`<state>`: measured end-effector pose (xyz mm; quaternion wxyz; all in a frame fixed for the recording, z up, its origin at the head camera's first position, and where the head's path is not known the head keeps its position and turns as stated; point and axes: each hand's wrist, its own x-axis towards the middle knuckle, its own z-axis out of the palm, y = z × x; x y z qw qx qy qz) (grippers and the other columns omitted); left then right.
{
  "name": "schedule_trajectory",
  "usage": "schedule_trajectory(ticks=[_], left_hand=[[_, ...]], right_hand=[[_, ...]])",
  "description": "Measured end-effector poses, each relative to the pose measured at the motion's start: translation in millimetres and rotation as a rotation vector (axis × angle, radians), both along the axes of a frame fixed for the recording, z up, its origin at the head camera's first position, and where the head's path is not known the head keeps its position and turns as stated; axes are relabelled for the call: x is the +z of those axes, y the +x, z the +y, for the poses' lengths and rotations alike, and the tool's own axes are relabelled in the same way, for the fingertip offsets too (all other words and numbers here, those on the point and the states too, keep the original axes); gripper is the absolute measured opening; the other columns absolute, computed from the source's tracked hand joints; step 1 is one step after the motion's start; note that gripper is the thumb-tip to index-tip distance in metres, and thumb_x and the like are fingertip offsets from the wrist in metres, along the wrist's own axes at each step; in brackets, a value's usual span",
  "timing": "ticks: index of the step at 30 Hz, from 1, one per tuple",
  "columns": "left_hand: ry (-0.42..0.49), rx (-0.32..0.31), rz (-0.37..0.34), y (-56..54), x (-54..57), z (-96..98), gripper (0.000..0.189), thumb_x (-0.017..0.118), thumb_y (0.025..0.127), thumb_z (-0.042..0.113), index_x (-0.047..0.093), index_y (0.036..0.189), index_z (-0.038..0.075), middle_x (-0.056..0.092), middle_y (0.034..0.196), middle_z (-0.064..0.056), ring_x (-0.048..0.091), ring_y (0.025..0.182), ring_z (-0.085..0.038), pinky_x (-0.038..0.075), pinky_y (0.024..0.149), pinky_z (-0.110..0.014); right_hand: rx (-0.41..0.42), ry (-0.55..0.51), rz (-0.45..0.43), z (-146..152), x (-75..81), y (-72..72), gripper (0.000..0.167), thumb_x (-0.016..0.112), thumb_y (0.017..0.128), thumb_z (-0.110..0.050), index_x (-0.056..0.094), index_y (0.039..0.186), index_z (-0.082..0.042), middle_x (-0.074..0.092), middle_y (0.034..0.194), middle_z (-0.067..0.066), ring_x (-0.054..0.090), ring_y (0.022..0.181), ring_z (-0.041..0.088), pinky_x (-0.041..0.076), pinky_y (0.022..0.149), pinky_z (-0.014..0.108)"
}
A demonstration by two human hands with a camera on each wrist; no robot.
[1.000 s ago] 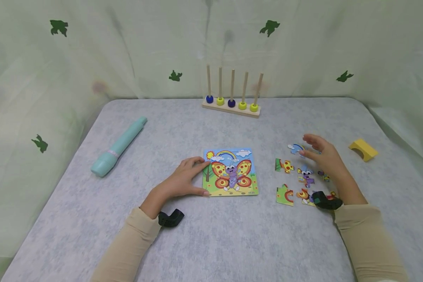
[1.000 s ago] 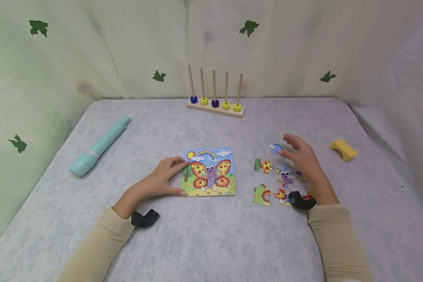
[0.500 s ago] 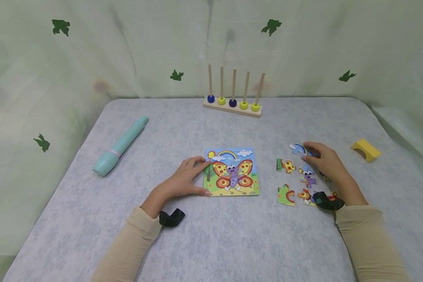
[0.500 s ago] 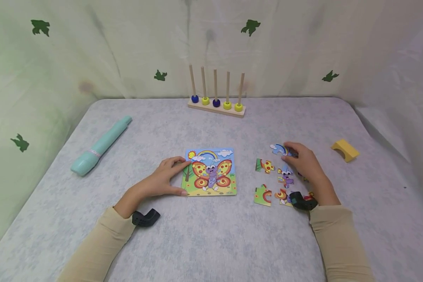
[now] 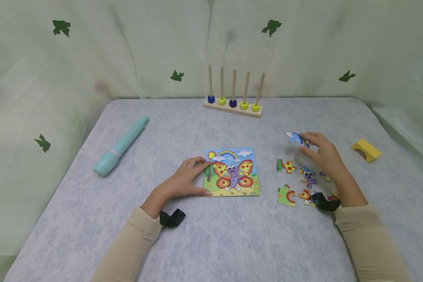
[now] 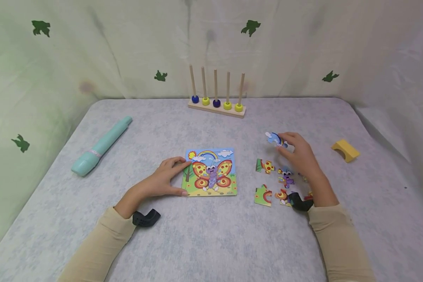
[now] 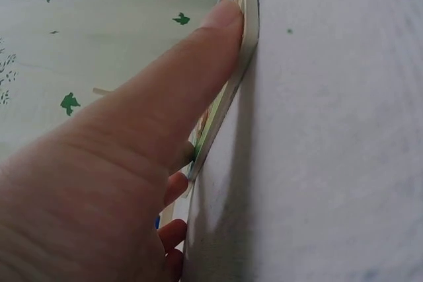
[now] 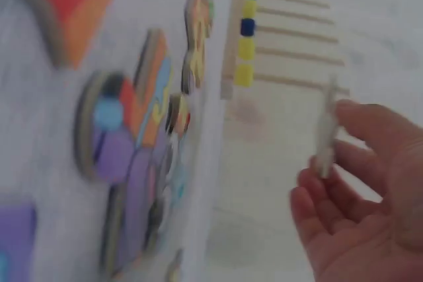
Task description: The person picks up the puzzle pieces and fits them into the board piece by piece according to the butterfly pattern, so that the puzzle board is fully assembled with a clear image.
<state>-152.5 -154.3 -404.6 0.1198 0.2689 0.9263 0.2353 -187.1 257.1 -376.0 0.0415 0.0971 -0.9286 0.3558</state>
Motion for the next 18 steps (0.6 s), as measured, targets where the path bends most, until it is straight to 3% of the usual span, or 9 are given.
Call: schedule_trajectory(ticks=[5, 10, 18], left_hand=[[-0.012, 0.007, 0.011, 1.2, -0.2, 0.0, 0.092, 0.059, 0.069, 0.067, 0.027, 0.143, 0.021, 0.025, 0.139, -0.002, 0.015, 0.129, -0.024, 0.021, 0.101, -0.046], [-0.032, 0.008, 0.056, 1.0, -0.9, 3.7, 0.087, 0.056, 0.074, 0.064, 0.029, 0.142, 0.017, 0.024, 0.143, -0.003, 0.016, 0.129, -0.026, 0.018, 0.102, -0.046], [-0.071, -0.002, 0.118, 1.0, -1.3, 9.6, 0.076, 0.052, 0.083, 0.056, 0.030, 0.141, 0.011, 0.027, 0.144, -0.002, 0.018, 0.131, -0.027, 0.012, 0.104, -0.045]], right_hand=[[0.087, -0.044, 0.107, -27, 17.1, 7.7, 0.042, 0.060, 0.088, -0.021, 0.052, 0.125, -0.003, 0.044, 0.125, 0.015, 0.041, 0.111, 0.031, 0.034, 0.089, 0.054], [0.216, -0.039, 0.197, -57, 23.8, 12.2, 0.041, 0.063, 0.085, -0.013, 0.053, 0.123, -0.002, 0.047, 0.122, 0.013, 0.044, 0.107, 0.027, 0.038, 0.087, 0.049], [0.425, -0.057, 0.141, -112, 24.9, 8.8, 0.040, 0.061, 0.086, -0.011, 0.052, 0.125, -0.001, 0.048, 0.121, 0.012, 0.046, 0.108, 0.024, 0.041, 0.087, 0.043]])
